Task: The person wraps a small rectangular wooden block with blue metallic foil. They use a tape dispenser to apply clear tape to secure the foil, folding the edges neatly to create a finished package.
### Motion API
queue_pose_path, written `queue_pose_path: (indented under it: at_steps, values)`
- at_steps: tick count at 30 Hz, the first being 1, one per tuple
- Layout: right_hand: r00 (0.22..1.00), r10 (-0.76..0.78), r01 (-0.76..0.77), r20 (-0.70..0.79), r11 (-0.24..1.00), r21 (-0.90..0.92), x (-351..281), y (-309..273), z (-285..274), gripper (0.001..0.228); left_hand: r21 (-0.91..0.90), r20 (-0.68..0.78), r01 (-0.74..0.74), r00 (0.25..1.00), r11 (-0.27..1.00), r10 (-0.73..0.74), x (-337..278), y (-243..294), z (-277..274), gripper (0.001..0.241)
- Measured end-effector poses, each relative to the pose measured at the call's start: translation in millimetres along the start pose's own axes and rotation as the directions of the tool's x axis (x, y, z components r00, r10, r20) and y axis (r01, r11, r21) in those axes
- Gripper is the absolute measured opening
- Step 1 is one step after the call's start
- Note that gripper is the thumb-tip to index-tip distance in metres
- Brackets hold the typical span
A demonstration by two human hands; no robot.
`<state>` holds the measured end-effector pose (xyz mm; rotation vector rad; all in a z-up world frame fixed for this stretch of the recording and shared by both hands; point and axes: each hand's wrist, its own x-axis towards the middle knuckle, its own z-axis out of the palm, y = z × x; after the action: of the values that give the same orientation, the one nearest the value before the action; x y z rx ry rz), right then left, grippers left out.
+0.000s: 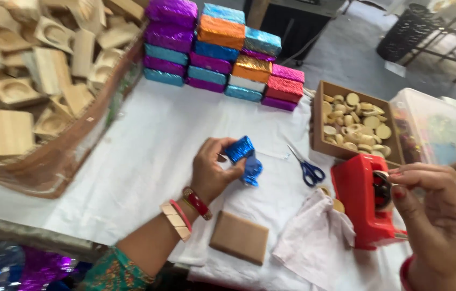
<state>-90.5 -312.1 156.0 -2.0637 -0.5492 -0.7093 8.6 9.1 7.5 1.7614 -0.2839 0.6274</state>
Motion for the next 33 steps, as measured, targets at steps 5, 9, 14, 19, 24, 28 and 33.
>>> queue_pose_path:
  at_steps: [5,9,14,19,24,28,33]
  values:
    - [0.981,0.196,-0.178,-0.007,0.874,-0.453,-24.8,53.1,-36.9,0.014,0.127,-0.038,-0.120,0.991,0.985,0.126,-10.7,-8.9,3.3,0.041]
    - [0.800,0.552,-0.586,-0.236,0.804,-0.105,-73.0,103.1,-44.7,0.011,0.257,0.015,-0.225,0.973,0.940,0.229,-14.1,-14.8,13.1,0.044]
    - [0.705,0.698,-0.681,-0.128,0.716,0.154,-98.7,124.3,-60.0,0.020,0.278,0.051,-0.212,0.977,0.937,0.206,-12.0,-8.3,13.0,0.041]
    - [0.711,0.700,-0.703,0.074,0.711,0.028,-91.4,104.9,-56.1,0.023,0.287,0.012,-0.175,0.984,0.942,0.179,-11.1,-10.5,12.2,0.042]
    - [0.577,0.805,-0.804,0.136,0.532,0.265,-116.3,177.5,-103.2,0.018,0.231,-0.060,-0.138,0.986,0.963,0.156,-9.0,-17.1,11.0,0.047]
    - [0.578,0.807,-0.800,0.120,0.532,0.278,-110.9,175.0,-101.4,0.012,0.146,-0.081,-0.088,0.992,0.985,0.100,-8.3,-16.3,11.0,0.047]
    - [0.631,0.772,-0.723,-0.075,0.621,0.305,-96.0,147.0,-96.8,0.008,0.170,-0.055,-0.131,0.988,0.977,0.143,-9.6,-17.5,12.3,0.048]
